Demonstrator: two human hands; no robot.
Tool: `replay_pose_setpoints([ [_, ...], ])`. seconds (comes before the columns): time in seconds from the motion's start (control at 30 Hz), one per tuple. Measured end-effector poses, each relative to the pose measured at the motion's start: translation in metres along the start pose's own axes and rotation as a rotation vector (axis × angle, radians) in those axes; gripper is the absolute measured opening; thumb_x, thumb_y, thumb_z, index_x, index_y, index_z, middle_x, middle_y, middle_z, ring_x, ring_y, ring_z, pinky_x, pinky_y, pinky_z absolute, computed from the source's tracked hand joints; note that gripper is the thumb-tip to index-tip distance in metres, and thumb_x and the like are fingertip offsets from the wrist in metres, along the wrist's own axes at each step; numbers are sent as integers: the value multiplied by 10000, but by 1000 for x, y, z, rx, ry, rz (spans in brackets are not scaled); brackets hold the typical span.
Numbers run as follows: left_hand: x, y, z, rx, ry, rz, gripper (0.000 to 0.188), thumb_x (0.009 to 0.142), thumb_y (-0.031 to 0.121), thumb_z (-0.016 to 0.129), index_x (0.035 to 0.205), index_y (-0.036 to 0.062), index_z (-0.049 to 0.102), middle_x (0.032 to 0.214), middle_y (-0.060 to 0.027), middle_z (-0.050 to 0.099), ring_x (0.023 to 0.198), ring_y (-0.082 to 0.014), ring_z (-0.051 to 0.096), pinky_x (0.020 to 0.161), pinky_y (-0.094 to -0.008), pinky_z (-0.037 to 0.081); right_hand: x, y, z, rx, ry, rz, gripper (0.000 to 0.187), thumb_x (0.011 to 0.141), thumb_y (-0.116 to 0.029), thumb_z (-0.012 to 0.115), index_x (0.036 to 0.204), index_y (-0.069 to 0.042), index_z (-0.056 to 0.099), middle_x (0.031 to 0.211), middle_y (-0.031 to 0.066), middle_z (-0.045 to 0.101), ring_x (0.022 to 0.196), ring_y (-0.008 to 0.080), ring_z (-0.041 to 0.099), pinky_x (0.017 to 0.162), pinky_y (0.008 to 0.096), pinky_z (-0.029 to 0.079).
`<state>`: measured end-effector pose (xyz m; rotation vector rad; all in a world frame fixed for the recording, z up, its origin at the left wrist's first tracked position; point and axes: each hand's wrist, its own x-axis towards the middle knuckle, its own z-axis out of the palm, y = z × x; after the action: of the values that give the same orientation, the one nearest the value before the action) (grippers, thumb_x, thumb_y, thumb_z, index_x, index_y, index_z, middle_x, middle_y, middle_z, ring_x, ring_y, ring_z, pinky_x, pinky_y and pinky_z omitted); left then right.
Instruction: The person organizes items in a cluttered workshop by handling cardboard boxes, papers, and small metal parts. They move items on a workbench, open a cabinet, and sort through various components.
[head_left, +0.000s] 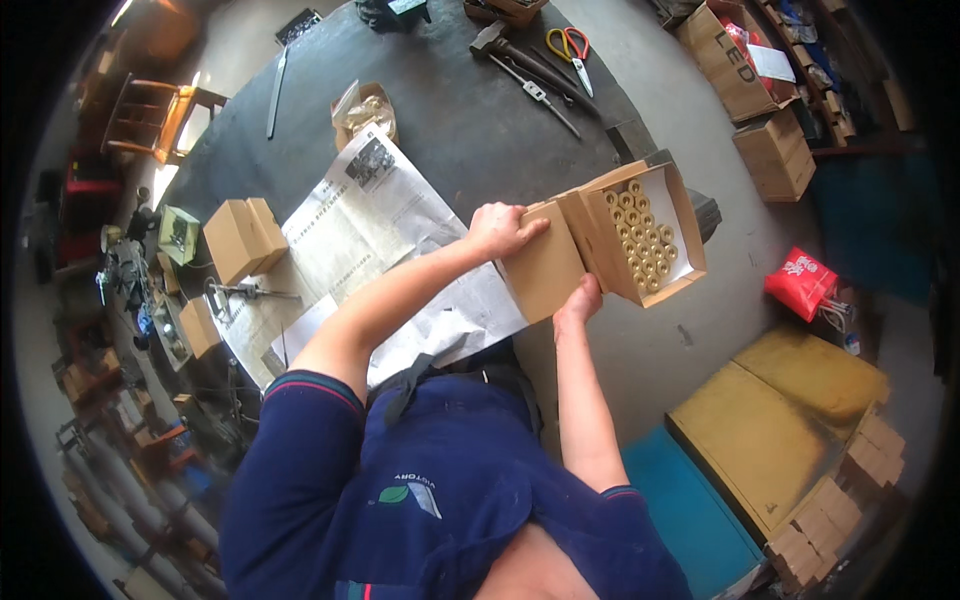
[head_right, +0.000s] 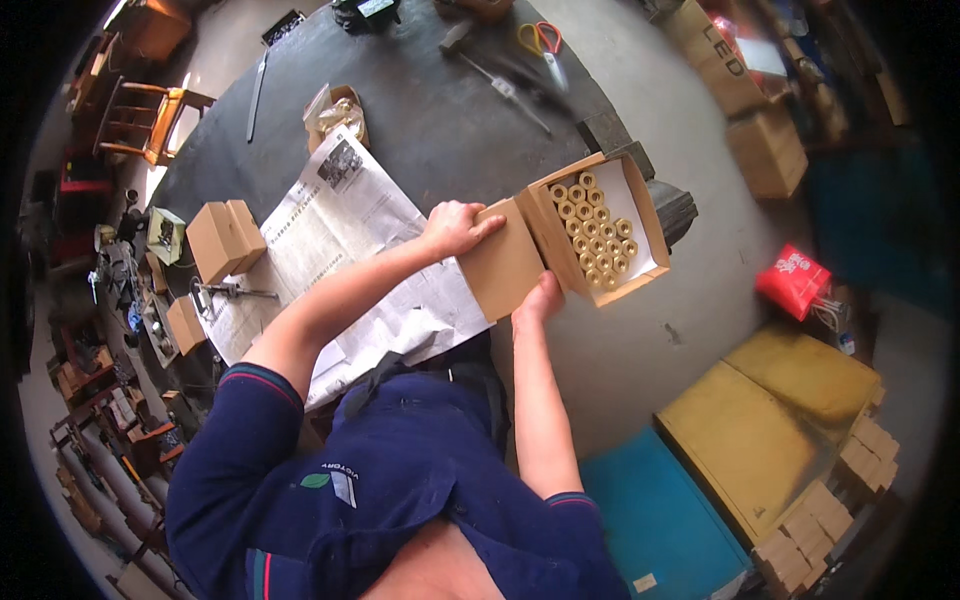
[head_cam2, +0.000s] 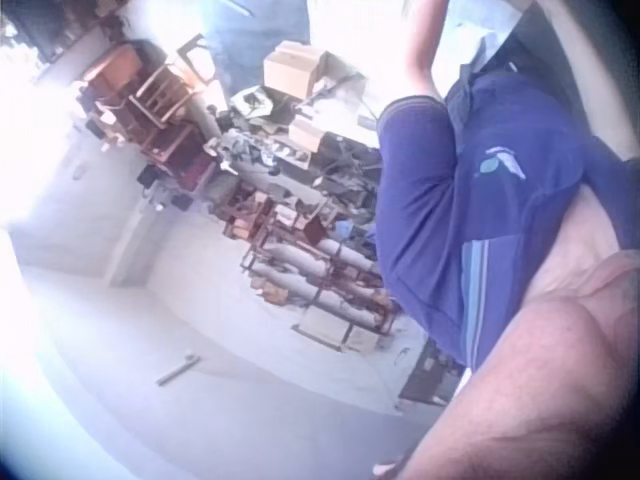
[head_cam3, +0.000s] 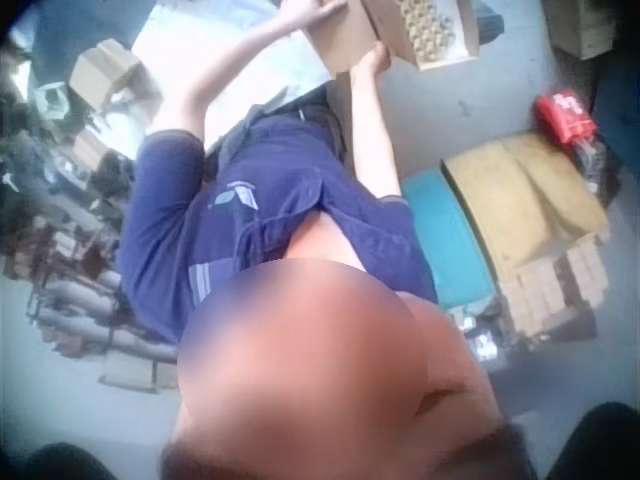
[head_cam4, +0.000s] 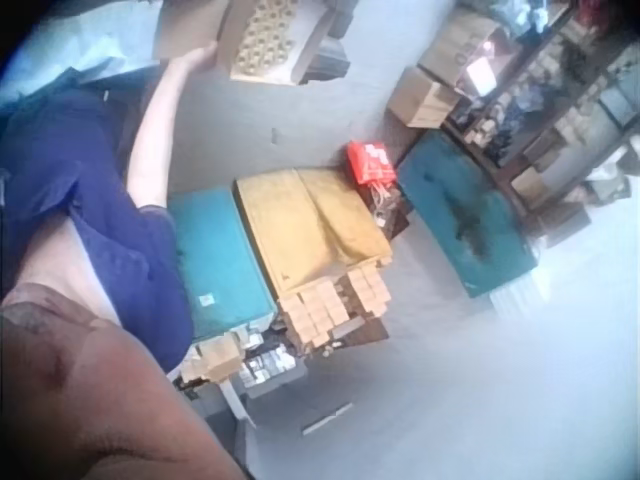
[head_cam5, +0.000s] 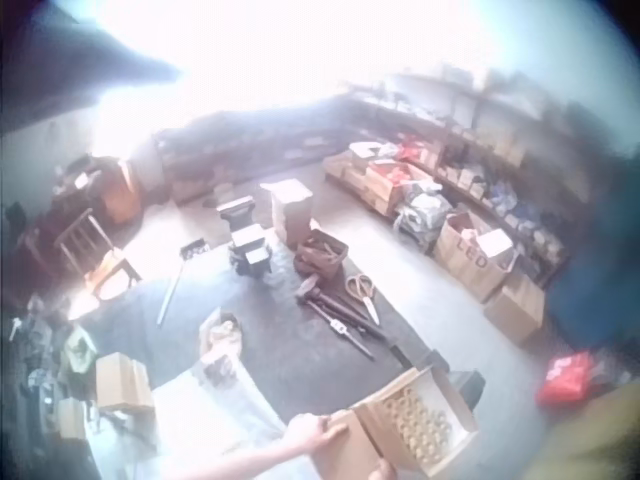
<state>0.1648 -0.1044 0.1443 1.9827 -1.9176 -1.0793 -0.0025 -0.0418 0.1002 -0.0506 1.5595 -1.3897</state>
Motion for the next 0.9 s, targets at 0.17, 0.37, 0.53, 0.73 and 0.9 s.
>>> replay_pose_setpoints([
  [0.17,2,0,-13,-64,-74,16,556,778,570,419,834,66,646,793,-161,627,786,-296,605,714,-388,468,4,-8,0,-158,-69,-35,352,738,-187,468,986,60,506,995,111,537,855,207,548,722,335,463],
  [0.37,-38,-55,-15,-358,56,-24,437,839,443,446,977,58,599,850,-149,623,821,-307,589,721,-379,443,-37,-25,-41,-292,-217,439,509,831,-320,342,1158,70,353,1149,217,436,1014,326,481,780,425,454],
  [0.53,-120,-157,32,-594,78,-177,459,843,450,449,884,32,632,735,-103,632,680,-178,595,655,-329,467,-103,-13,-51,-610,-748,817,460,832,-244,342,1121,105,421,1122,294,476,938,381,558,773,432,494],
  [0.73,-204,-212,52,-903,185,-401,407,817,391,509,855,4,627,707,-111,629,636,-185,595,604,-320,475,-84,28,-38,-972,-837,-21,489,771,-111,481,1225,50,398,1174,182,482,1098,259,471,792,353,467],
  [0.9,-269,-280,12,-1362,370,-612,392,836,395,511,936,24,593,819,-98,633,699,-155,609,613,-280,489,-93,35,-16,-1135,-800,185,491,673,-15,473,1155,83,458,1112,215,516,987,277,551,742,326,492],
])
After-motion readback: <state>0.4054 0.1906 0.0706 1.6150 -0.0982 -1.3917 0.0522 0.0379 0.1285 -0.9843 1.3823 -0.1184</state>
